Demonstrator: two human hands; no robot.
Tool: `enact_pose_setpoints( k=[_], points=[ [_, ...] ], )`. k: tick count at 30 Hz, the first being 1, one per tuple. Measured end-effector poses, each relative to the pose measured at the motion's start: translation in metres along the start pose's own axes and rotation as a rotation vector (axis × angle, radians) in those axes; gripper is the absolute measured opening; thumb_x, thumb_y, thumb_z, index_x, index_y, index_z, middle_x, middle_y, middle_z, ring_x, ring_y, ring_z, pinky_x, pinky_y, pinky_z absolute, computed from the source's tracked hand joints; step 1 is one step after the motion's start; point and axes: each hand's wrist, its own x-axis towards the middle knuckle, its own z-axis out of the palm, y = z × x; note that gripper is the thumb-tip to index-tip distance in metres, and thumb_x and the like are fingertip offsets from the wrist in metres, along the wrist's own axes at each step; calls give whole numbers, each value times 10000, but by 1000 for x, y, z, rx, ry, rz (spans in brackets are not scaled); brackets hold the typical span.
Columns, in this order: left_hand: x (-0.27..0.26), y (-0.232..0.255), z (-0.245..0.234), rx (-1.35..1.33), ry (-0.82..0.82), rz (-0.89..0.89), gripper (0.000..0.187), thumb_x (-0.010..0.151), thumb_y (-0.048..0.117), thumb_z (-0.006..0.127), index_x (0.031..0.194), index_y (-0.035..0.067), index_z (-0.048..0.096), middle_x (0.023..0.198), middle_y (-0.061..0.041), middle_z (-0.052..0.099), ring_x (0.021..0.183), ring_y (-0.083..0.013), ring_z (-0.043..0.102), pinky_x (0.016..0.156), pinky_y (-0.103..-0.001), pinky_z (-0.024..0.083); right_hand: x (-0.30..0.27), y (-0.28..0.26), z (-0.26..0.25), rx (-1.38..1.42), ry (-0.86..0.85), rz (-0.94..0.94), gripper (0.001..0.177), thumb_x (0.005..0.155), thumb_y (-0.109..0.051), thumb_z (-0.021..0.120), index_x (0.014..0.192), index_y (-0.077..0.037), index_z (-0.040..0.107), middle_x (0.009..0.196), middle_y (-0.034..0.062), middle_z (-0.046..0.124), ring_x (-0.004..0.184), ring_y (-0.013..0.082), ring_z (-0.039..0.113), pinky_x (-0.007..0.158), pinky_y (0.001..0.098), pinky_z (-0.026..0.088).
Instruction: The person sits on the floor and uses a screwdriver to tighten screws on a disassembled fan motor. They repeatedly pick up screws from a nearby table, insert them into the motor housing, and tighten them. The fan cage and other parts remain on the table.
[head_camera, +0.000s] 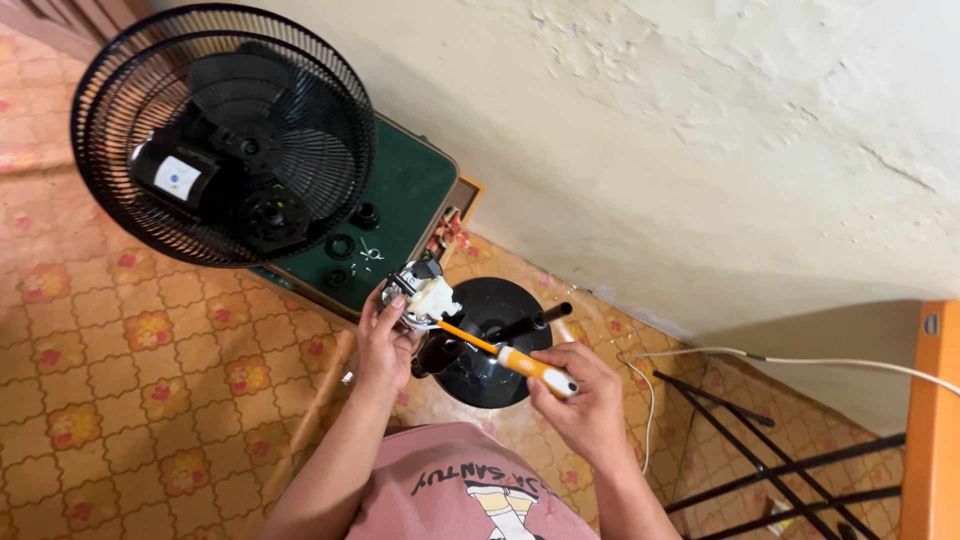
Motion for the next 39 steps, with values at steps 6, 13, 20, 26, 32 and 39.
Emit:
enact_pose_setpoints(
  k=[6, 13, 20, 26, 32, 39],
  points=[
    [-9, -6, 17, 90, 53, -76, 513, 882, 114, 697, 1364, 72, 527, 1142, -117, 685, 989, -236, 725, 789, -429, 663, -7, -33, -8, -152, 82, -142, 284, 701, -57, 819, 974, -24, 747, 943, 84, 732, 813, 214, 749, 705, 305, 598],
    [-15, -4, 20, 108, 23, -60, 550, 886, 105, 706, 1396, 45, 509, 1150, -130, 678, 980, -244, 732, 789, -437, 672, -12, -38, -6, -175, 70, -175, 299, 682, -53, 814, 971, -26, 745, 942, 80, 719, 831, 231, 742, 730, 320, 600],
    [-17, -2, 12, 101, 33, -48, 552, 890, 103, 709, 1402, 43, 509, 1136, -129, 673, 960, -239, 723, 792, -437, 668, -13, -37, 2, -234, 63, -219, 305, 664, -70, 818, 959, -40, 747, 946, 85, 716, 852, 251, 733, 749, 333, 595],
    [-20, -3, 8, 75, 44, -63, 569, 874, 87, 714, 1403, 52, 506, 1141, -130, 685, 956, -229, 733, 770, -419, 659, -14, -35, 7, -246, 51, -188, 302, 664, -76, 810, 960, -47, 754, 942, 79, 715, 847, 252, 732, 742, 338, 596],
    [-17, -5, 5, 85, 44, -48, 565, 874, 68, 721, 1397, 43, 509, 1125, -132, 679, 937, -219, 726, 763, -407, 667, -13, -35, 7, -262, 52, -209, 302, 661, -76, 811, 956, -45, 751, 946, 80, 706, 841, 255, 728, 732, 342, 595],
    [-17, -5, 2, 50, 9, -29, 505, 897, 64, 706, 1368, 51, 525, 1133, -123, 680, 937, -210, 729, 757, -385, 656, -12, -43, 4, -255, 30, -179, 296, 668, -77, 820, 956, -43, 758, 934, 76, 705, 778, 253, 727, 667, 346, 588]
  ],
)
